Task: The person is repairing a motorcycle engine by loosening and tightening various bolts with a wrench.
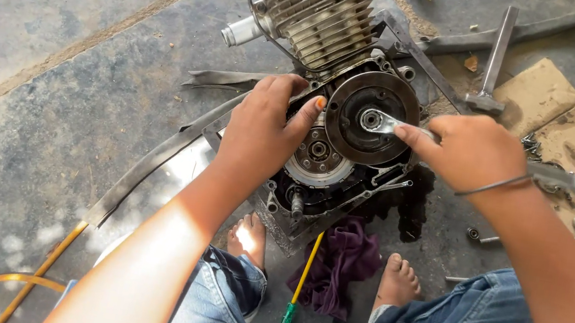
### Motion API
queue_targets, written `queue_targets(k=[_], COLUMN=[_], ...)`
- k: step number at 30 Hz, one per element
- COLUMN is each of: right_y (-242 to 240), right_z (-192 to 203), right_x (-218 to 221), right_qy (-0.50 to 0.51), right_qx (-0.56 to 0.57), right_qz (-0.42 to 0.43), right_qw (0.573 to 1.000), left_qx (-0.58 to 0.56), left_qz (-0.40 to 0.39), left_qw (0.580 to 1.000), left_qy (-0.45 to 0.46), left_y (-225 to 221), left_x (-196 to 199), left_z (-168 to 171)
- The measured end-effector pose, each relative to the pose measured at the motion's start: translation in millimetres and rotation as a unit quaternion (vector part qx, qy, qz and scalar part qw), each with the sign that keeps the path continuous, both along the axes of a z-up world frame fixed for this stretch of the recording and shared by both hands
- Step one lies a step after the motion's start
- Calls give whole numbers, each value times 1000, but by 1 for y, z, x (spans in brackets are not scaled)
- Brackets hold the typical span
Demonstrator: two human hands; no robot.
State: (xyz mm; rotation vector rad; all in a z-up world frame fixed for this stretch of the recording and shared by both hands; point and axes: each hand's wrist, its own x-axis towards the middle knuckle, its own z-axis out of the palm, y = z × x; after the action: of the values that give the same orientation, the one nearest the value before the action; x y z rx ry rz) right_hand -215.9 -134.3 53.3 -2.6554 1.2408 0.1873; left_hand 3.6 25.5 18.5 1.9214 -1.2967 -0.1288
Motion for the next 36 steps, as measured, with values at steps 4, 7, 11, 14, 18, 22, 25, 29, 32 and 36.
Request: queue_targets(k=[4, 7, 11, 14, 18, 22, 25, 29, 32, 36], right_y=[-13, -11, 53, 107, 131, 111, 79, 35, 19, 15], right_z=[-3, -37, -104, -94, -108, -102, -76, -75, -56, -20], right_x=[3, -4, 9, 19, 7, -2, -3, -15, -14, 1], right_qy=[7, 12, -223, -373, -433, -470, -430, -343, -325, -166], right_qx=[-10, 14, 364, 624, 700, 588, 555, 416, 252, 42], right_qz=[17, 43, -174, -263, -135, -170, -208, -195, -59, -22], right_qw=[1000, 999, 888, 634, 553, 636, 681, 820, 910, 985], left_qx=[-3, -16, -8, 1, -18, -19, -8, 28, 10, 3], left_qz=[-12, -16, -10, 2, 8, -2, 7, 14, 1, -18], left_qw=[1000, 1000, 1000, 1000, 1000, 1000, 1000, 999, 1000, 998], left_qy=[-11, -14, -26, -23, -13, -16, -9, 29, -7, -57], left_y=[-3, 0, -6, -15, -10, -3, 0, -1, -4, -3], left_x=[-1, -3, -2, -6, -8, -5, 0, -4, -8, -7], left_z=[0, -6, -12, -10, -1, -6, 4, 8, 2, 2])
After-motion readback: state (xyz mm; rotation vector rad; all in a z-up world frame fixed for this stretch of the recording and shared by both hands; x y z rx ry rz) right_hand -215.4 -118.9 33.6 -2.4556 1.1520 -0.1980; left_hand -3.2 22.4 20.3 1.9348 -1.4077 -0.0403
